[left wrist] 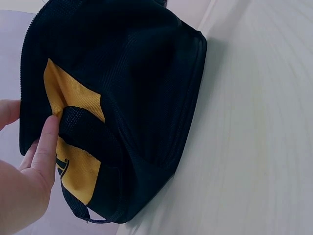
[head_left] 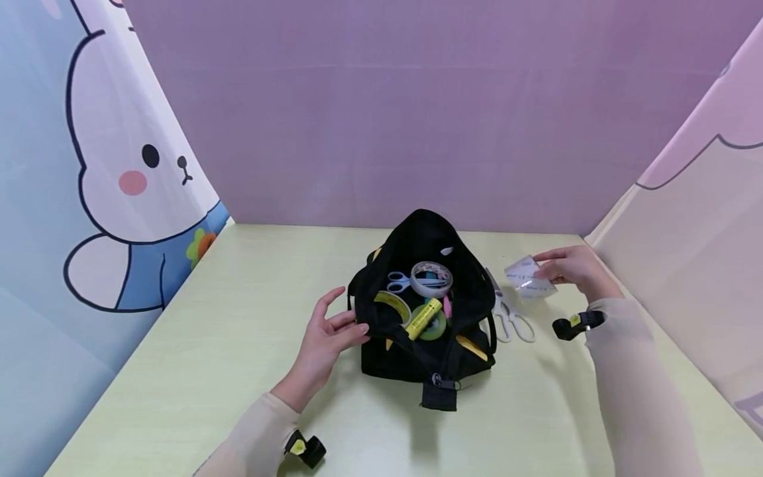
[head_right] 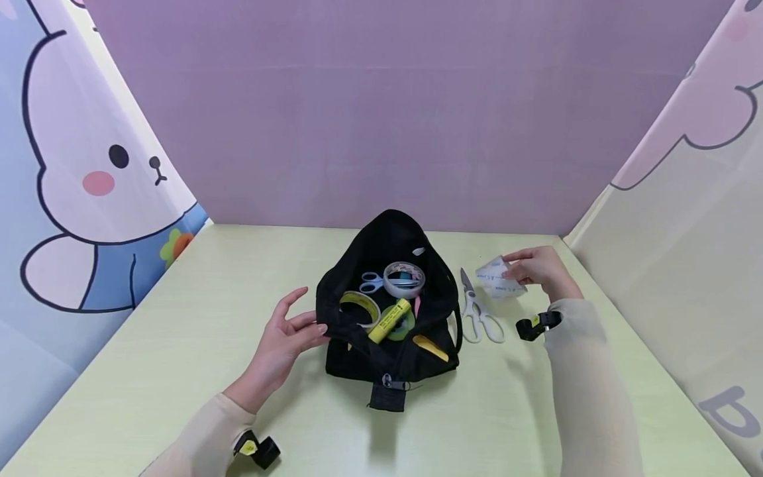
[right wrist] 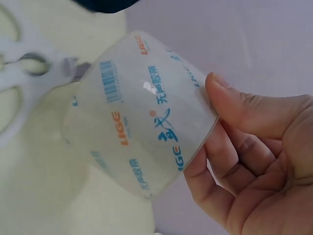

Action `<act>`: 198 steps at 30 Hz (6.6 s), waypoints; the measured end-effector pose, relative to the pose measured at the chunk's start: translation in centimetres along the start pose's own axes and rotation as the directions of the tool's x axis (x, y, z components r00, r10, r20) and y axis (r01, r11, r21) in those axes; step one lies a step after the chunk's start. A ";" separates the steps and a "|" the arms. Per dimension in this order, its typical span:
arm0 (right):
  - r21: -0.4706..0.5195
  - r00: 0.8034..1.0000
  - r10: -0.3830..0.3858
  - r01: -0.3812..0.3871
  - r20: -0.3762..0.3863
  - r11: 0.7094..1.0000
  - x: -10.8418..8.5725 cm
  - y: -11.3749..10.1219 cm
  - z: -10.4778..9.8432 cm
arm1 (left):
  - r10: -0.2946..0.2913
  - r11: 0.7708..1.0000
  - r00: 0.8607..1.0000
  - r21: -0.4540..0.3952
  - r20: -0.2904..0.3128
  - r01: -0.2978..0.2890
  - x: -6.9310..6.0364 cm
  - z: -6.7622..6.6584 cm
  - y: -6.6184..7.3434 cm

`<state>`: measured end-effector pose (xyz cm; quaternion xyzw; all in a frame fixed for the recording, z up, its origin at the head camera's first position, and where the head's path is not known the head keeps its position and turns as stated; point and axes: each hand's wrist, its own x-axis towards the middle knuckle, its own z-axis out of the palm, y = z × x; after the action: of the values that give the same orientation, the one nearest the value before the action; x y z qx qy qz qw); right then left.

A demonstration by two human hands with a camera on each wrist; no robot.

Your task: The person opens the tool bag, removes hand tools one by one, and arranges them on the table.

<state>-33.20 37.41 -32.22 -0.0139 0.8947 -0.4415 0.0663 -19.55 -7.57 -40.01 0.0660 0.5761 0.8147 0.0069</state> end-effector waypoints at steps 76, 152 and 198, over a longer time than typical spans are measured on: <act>0.312 0.969 -0.241 0.244 -0.050 0.918 1.0 -13.8 5.0 | 0.009 1.000 1.000 -0.019 0.000 -0.009 -0.1 -0.1 -0.1; -0.295 0.935 0.000 0.112 0.355 0.949 5.9 -13.2 17.5 | -0.005 1.000 1.000 -0.008 -0.009 0.005 0.0 0.0 0.0; 0.113 0.913 -0.222 0.195 0.343 0.974 1.9 -15.7 10.8 | -0.018 1.000 1.000 -0.015 -0.009 0.018 -0.1 -0.1 0.0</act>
<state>-34.21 19.17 -26.45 -0.1857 0.8440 -0.4704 0.1788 -19.48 -7.72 -40.07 0.0572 0.5707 0.8191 0.0121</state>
